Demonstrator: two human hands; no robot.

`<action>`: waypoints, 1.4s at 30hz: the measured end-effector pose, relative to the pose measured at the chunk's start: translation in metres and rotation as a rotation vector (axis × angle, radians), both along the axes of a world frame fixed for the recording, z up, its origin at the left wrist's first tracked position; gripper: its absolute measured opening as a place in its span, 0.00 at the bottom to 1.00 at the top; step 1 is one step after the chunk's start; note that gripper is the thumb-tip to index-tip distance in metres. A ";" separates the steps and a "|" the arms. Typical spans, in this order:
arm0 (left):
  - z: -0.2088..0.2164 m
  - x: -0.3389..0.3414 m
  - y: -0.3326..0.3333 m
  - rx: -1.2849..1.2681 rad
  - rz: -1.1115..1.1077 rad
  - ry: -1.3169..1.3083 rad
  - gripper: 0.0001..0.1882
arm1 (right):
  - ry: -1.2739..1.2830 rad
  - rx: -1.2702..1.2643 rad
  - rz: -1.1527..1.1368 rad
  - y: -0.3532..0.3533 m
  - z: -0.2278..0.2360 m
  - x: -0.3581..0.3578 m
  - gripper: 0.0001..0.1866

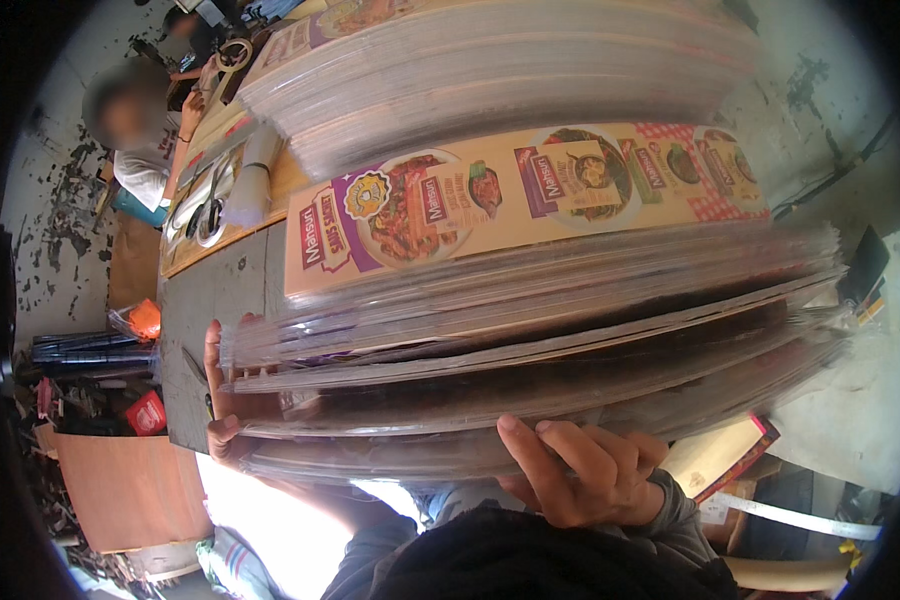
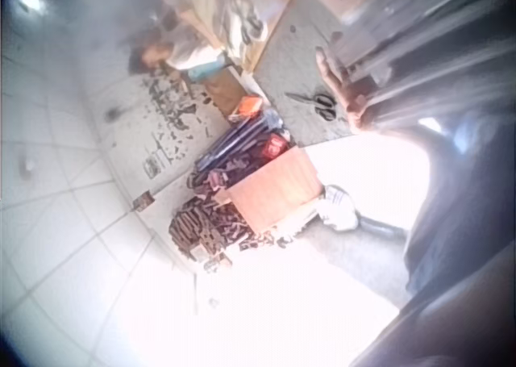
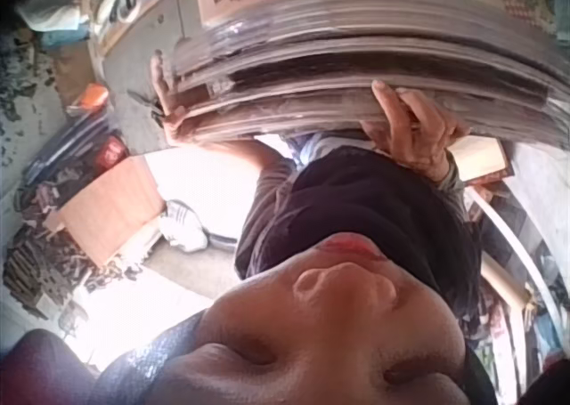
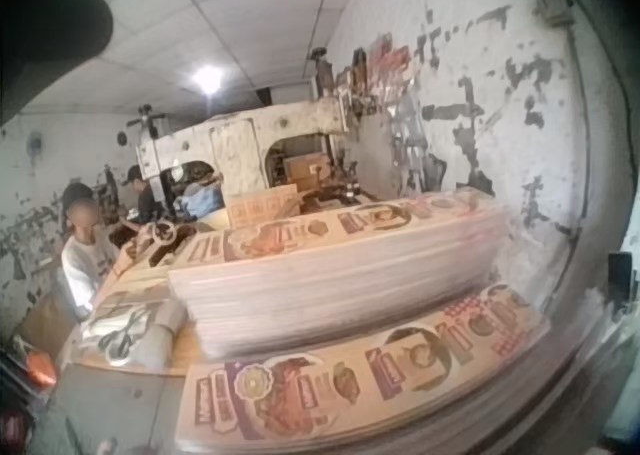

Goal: The person inserts printed sheets into clear plastic sleeves one by one. They align the sheet with the sleeve opening, slide it in, and smooth the surface before stacking the finished unit. The process is repeated continuously with a stack of printed materials and a supply of empty sleeves.

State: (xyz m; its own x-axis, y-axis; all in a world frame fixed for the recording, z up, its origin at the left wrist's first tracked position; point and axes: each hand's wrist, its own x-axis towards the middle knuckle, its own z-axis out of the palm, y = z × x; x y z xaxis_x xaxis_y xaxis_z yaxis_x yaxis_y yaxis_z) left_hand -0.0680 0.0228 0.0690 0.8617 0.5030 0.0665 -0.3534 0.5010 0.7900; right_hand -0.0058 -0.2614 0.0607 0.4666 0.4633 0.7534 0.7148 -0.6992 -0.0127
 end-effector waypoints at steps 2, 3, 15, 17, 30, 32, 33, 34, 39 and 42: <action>-0.001 0.000 0.001 -0.006 -0.006 -0.011 0.51 | 0.004 0.031 0.027 -0.001 0.000 0.001 0.18; -0.001 0.001 0.001 0.012 -0.016 -0.019 0.51 | 0.006 0.046 0.040 -0.001 0.000 0.001 0.17; -0.013 0.002 0.014 0.207 -0.036 -0.044 0.50 | -0.017 0.062 0.075 0.000 -0.006 0.003 0.08; -0.015 0.001 0.015 0.170 -0.026 -0.063 0.51 | -0.012 0.060 0.076 0.000 -0.007 0.003 0.09; -0.022 -0.002 0.020 0.281 -0.025 -0.045 0.47 | 0.125 -0.125 0.007 0.002 0.011 0.004 0.12; -0.025 -0.004 0.023 0.286 -0.029 -0.062 0.45 | 0.130 -0.125 0.013 0.002 0.012 0.003 0.12; -0.025 -0.006 0.022 0.278 -0.002 -0.053 0.44 | 0.132 -0.125 0.015 0.002 0.012 0.003 0.12; -0.025 -0.004 0.020 0.268 0.021 -0.044 0.43 | 0.127 -0.120 0.015 0.003 0.011 0.003 0.12; -0.026 -0.003 0.020 0.255 0.025 -0.045 0.42 | 0.109 -0.105 0.013 0.005 0.009 0.003 0.12; -0.022 -0.003 0.018 0.241 0.026 -0.017 0.43 | 0.095 -0.087 0.046 0.003 0.006 0.003 0.11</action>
